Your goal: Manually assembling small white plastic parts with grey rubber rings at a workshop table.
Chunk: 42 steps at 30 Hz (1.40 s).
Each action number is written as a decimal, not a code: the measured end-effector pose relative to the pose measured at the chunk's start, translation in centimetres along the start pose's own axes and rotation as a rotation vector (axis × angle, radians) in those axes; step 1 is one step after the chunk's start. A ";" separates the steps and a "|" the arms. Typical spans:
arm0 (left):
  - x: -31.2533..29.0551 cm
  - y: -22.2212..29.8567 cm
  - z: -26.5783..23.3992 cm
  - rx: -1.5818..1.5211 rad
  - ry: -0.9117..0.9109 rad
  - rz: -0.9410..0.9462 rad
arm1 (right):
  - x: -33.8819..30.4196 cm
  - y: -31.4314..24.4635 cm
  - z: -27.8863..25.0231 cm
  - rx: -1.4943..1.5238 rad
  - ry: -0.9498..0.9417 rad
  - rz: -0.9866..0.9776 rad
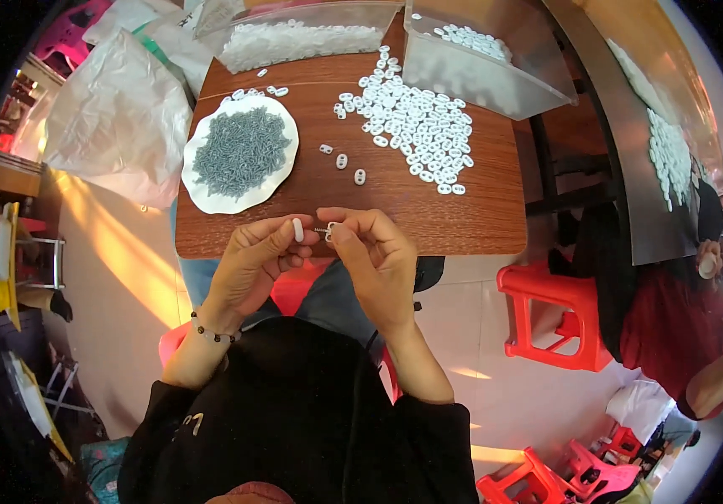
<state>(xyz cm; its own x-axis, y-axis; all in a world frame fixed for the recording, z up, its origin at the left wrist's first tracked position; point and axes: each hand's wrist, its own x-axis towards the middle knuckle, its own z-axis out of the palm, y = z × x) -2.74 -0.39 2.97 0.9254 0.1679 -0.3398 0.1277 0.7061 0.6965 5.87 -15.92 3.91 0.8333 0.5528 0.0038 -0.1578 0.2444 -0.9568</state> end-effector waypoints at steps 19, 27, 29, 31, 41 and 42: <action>1.3 -1.5 -0.5 -0.071 0.049 0.118 | -0.4 0.3 0.4 0.059 -0.078 0.137; 0.8 -1.6 0.6 0.072 0.037 0.158 | -0.3 0.7 0.5 0.107 -0.091 0.109; 1.0 -1.8 -0.1 0.101 0.018 0.167 | -0.2 0.7 0.5 0.122 -0.084 0.106; 1.1 -1.9 -0.5 0.127 0.001 0.174 | -0.3 0.8 0.4 0.112 -0.086 0.117; 0.6 -1.3 -1.4 0.165 -0.035 0.010 | 0.3 1.1 0.2 0.134 -0.071 0.138; 0.7 -1.5 -1.3 0.156 -0.029 0.014 | 0.3 1.2 0.2 0.128 -0.063 0.137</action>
<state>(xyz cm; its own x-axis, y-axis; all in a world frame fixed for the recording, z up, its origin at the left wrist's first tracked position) -2.77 -0.43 0.86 0.9370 0.1559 -0.3125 0.1663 0.5876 0.7919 5.88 -15.29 2.81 0.7652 0.6357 -0.1016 -0.3365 0.2604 -0.9050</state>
